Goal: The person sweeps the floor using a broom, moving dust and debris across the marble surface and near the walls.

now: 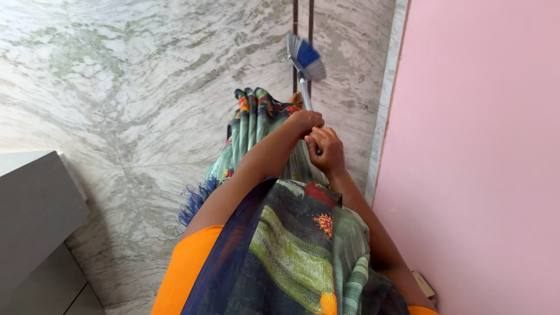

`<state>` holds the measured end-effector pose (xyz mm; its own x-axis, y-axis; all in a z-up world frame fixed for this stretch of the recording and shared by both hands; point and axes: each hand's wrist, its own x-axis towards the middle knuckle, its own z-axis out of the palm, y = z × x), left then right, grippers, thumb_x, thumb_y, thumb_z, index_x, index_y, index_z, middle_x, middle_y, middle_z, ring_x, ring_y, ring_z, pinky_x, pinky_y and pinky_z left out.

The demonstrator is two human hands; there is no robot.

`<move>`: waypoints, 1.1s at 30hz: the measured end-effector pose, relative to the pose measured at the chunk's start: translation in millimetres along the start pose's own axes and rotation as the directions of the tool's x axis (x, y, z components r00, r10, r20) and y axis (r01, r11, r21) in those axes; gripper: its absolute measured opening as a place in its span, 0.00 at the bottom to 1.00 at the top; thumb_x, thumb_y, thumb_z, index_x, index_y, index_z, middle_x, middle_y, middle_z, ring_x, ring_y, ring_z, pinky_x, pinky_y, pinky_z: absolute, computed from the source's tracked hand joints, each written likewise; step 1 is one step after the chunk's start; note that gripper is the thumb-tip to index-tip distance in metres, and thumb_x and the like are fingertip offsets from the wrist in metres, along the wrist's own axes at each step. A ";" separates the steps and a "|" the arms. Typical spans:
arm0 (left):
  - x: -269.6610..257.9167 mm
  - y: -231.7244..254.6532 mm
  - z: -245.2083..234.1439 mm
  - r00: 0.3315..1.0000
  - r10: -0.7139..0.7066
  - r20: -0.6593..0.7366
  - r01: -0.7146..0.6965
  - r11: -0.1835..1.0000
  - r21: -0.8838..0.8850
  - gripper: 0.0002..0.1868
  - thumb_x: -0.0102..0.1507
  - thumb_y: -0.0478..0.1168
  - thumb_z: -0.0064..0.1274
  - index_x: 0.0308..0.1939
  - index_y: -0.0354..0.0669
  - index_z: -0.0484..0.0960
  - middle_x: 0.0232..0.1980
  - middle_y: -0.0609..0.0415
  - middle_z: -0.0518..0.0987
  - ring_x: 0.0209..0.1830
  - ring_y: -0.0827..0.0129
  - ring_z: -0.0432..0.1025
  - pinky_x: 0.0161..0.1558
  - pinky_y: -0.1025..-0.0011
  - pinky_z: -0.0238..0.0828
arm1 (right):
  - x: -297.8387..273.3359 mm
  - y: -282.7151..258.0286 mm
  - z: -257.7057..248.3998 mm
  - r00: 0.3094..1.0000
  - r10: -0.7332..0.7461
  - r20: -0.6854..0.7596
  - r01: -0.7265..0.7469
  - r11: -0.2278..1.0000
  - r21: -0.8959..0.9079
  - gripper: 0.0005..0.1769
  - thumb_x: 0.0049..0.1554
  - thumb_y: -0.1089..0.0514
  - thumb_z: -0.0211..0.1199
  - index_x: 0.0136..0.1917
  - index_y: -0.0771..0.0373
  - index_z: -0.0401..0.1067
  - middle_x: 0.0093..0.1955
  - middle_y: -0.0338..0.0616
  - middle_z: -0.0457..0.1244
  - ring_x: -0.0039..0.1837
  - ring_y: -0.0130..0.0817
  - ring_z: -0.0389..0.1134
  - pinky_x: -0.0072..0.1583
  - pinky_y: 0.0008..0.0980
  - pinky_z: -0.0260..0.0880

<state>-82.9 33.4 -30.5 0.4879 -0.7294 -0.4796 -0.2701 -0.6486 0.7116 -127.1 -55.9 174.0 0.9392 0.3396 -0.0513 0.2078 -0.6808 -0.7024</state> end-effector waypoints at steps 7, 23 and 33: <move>-86.1 6.4 -32.3 0.993 -0.116 -0.008 0.116 0.993 0.016 0.14 0.59 0.42 0.59 0.49 0.50 0.84 0.56 0.51 0.81 0.58 0.58 0.76 0.54 0.58 0.76 | -6.1 -38.0 30.5 0.999 -0.039 0.026 0.039 0.999 0.020 0.11 0.63 0.55 0.64 0.45 0.66 0.77 0.48 0.50 0.70 0.56 0.49 0.72 0.58 0.43 0.73; -199.4 -16.3 -15.0 0.964 -0.265 0.004 0.265 0.964 -0.022 0.15 0.63 0.51 0.55 0.47 0.48 0.85 0.49 0.48 0.85 0.53 0.57 0.80 0.54 0.58 0.76 | -27.9 -92.7 94.4 0.988 0.004 0.157 -0.031 0.985 0.170 0.16 0.67 0.55 0.58 0.40 0.66 0.76 0.38 0.48 0.68 0.47 0.43 0.71 0.55 0.41 0.72; -189.8 24.7 -55.7 0.930 -0.260 -0.261 0.251 0.966 -0.067 0.13 0.67 0.49 0.50 0.46 0.48 0.84 0.52 0.46 0.84 0.52 0.58 0.80 0.54 0.60 0.78 | -6.4 -124.0 22.4 0.967 -0.252 0.028 0.240 0.945 0.222 0.20 0.70 0.55 0.56 0.38 0.66 0.69 0.42 0.45 0.69 0.57 0.44 0.73 0.61 0.40 0.72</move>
<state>-135.9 167.9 106.7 0.7407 -0.4527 -0.4965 -0.0828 -0.7948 0.6012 -165.0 40.8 245.5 0.8484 0.5183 0.1079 0.3612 -0.4176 -0.8337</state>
